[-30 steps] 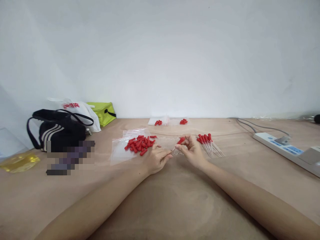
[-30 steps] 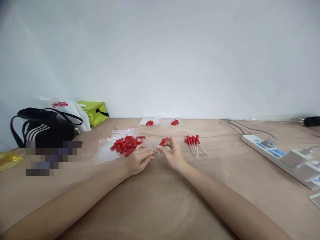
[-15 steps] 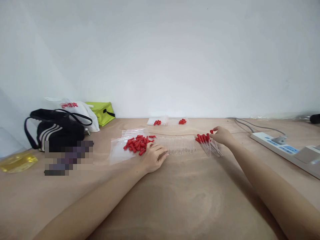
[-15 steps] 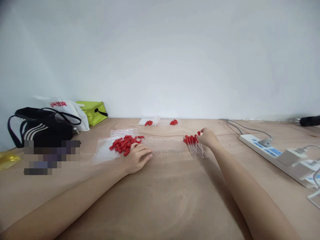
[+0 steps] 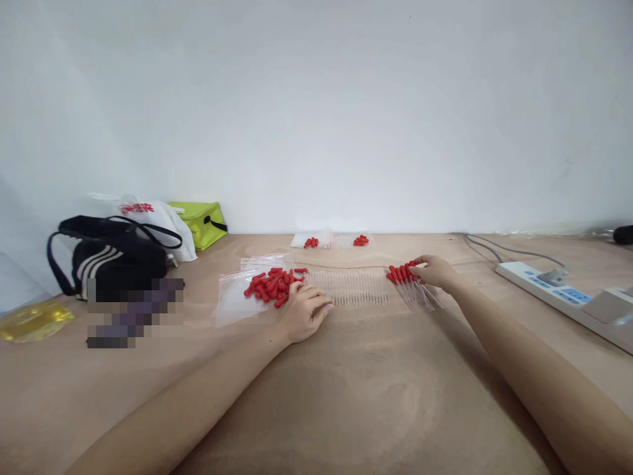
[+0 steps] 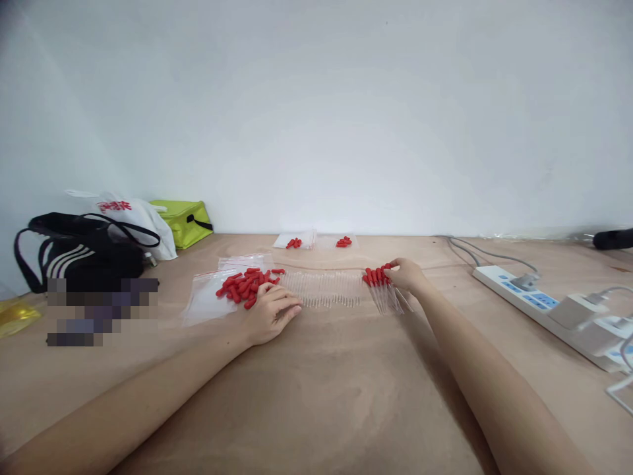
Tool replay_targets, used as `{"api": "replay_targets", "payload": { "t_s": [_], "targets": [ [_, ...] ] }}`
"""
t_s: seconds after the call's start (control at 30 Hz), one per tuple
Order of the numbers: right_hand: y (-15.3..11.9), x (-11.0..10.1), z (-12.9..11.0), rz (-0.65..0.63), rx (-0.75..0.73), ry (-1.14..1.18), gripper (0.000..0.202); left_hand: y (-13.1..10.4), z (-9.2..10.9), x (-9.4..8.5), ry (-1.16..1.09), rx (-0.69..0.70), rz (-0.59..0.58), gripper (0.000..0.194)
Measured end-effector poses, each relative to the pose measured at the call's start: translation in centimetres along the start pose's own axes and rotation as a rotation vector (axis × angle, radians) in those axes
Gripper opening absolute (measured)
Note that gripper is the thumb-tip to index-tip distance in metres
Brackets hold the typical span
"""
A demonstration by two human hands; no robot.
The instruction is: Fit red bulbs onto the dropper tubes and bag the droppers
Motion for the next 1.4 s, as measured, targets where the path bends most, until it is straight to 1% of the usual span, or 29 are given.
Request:
{"api": "replay_targets", "payload": {
  "t_s": [0.1,0.17,0.23,0.33,0.43,0.53,0.73,0.93,1.03,1.07,1.13,1.23,1.3,1.33,1.4],
  "targets": [
    [0.0,0.1,0.1,-0.053,0.040,0.087,0.029,0.0,0.0,0.0,-0.003,-0.001,-0.005,0.019],
    [0.0,0.1,0.2,-0.062,0.060,0.088,0.029,0.0,0.0,0.0,-0.003,-0.005,-0.007,0.019],
    [0.1,0.0,0.4,-0.063,0.064,0.042,0.028,0.0,0.0,0.0,-0.003,-0.007,-0.010,0.020],
    [0.3,-0.3,0.4,-0.057,0.019,-0.071,0.023,0.0,0.0,0.0,-0.007,-0.009,-0.014,0.020],
    [0.4,-0.5,0.4,-0.089,0.003,-0.136,0.021,0.0,0.1,-0.1,-0.010,-0.010,-0.009,0.020],
    [0.5,-0.5,0.7,-0.128,0.038,-0.119,0.022,0.0,0.0,-0.1,-0.010,-0.007,-0.005,0.020],
    [0.6,-0.2,1.4,-0.174,0.126,-0.032,0.012,-0.1,0.0,0.0,-0.005,-0.009,-0.007,0.020],
    [0.2,-0.3,1.4,-0.200,0.146,-0.014,0.013,0.0,0.0,0.0,0.005,-0.004,-0.022,0.020],
    [0.3,-0.3,1.6,-0.195,0.107,-0.052,0.014,-0.1,0.0,-0.1,0.045,-0.002,0.011,0.018],
    [0.4,-0.3,1.7,-0.165,0.091,-0.073,0.015,-0.1,-0.1,-0.2,0.077,-0.013,0.043,0.017],
    [0.6,-0.6,1.7,-0.038,0.044,-0.120,0.019,-0.1,-0.4,-0.6,0.164,-0.054,0.133,0.015],
    [0.3,-1.0,0.9,0.255,-0.074,-0.144,0.023,0.0,-1.5,-1.5,0.288,-0.145,0.260,0.014],
    [-0.6,-1.0,-0.4,0.422,-0.170,-0.098,0.026,0.3,-2.6,-2.4,0.341,-0.196,0.295,0.013],
    [-1.3,-0.7,-1.3,0.478,-0.220,-0.066,0.027,0.5,-3.2,-2.8,0.364,-0.217,0.302,0.013],
    [-3.1,0.3,-3.1,0.527,-0.365,-0.017,0.027,0.9,-4.6,-3.8,0.405,-0.261,0.284,0.013]
  ]
}}
Point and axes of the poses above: each hand's wrist, its own y-axis towards the middle knuckle, its own x-axis out of the palm, z = x × y, the point moved 2 cm from there along y, towards the middle knuckle, and after that the axes turned 8 degrees about z, right-handed, at the moved point
